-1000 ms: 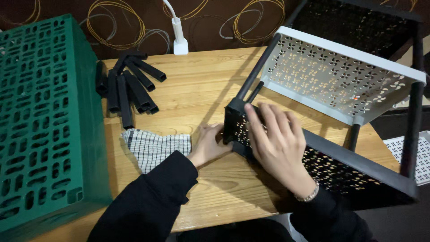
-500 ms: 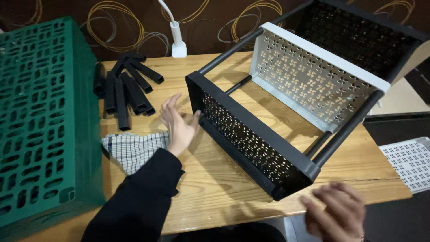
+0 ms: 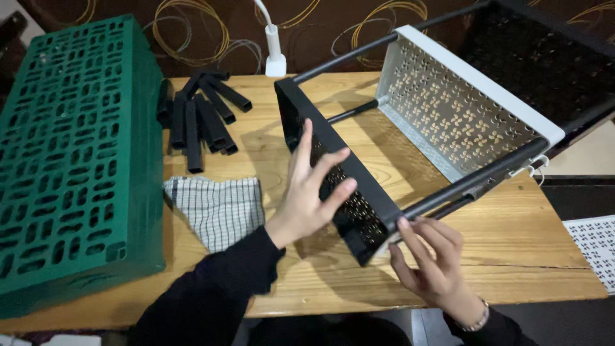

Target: The person assembles a small shelving unit by inserting black plastic rods into a white perforated frame and attaching black perforated panels. They wipe the frame and rods with a cloth during assembly and place the finished unit on the table.

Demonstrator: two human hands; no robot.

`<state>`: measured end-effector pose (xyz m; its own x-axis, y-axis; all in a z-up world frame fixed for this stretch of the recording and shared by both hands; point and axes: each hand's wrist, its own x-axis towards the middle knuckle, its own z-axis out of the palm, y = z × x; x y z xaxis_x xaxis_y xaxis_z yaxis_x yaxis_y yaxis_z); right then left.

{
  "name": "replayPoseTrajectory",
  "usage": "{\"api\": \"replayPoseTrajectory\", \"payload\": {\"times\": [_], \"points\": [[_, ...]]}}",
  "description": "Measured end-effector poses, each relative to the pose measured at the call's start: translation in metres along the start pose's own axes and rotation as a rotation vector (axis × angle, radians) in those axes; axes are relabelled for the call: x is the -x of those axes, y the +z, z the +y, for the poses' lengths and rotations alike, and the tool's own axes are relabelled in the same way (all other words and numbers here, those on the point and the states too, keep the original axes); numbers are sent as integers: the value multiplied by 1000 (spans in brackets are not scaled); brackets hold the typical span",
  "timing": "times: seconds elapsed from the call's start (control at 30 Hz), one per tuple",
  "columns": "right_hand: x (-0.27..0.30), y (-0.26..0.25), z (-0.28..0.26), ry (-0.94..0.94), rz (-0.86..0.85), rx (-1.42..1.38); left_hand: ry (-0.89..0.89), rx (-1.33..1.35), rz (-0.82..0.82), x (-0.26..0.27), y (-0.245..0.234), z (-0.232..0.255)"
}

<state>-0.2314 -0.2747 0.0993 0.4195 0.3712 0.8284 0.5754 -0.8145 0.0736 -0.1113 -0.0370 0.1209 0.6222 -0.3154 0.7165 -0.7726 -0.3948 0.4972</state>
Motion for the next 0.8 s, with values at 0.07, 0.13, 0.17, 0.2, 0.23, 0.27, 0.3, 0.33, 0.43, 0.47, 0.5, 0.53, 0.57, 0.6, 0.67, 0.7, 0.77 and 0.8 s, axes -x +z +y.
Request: {"api": "replayPoseTrajectory", "payload": {"times": [0.07,0.13,0.17,0.2,0.23,0.27,0.3,0.33,0.43,0.47,0.5,0.53,0.57,0.6,0.67,0.7,0.77,0.8], "points": [[-8,9,-6,-63,-31,-3,-31,35,-18,-2,-6,-11],[-16,15,-13,-138,-52,-18,-82,51,-21,1,-14,-16],[-20,18,-15,-137,-81,-37,-121,50,-18,4,-17,-15],[-22,19,-18,-133,-111,-55,-160,52,-17,8,-19,-13],[-24,19,-20,-130,-142,-73,-144,5,-16,14,-20,-8],[-27,21,-20,-116,-157,-117,-124,-43,-15,21,-20,-1],[-29,23,-20,-102,-173,-160,-105,-91,-15,27,-21,6],[-31,26,-19,-87,-187,-205,-59,-64,-17,33,-21,13],[-31,40,-11,-113,-119,-276,32,-26,-2,43,-19,24],[-30,45,-6,-114,-115,-267,37,-40,21,42,-16,23],[-29,51,-1,-114,-110,-258,42,-54,44,40,-14,22],[-26,55,2,-113,-109,-247,37,11,51,38,-10,21],[-22,58,4,-76,-132,-281,32,77,58,34,-6,19],[-20,60,7,-42,-153,-310,32,143,68,31,-3,17],[-16,63,9,6,-222,-369,66,139,84,30,0,15],[-14,63,8,22,-270,-398,83,138,93,31,0,16],[-14,63,7,15,-321,-430,99,97,109,34,-5,16],[-15,62,4,-4,-328,-437,107,75,117,36,-10,16]]}}
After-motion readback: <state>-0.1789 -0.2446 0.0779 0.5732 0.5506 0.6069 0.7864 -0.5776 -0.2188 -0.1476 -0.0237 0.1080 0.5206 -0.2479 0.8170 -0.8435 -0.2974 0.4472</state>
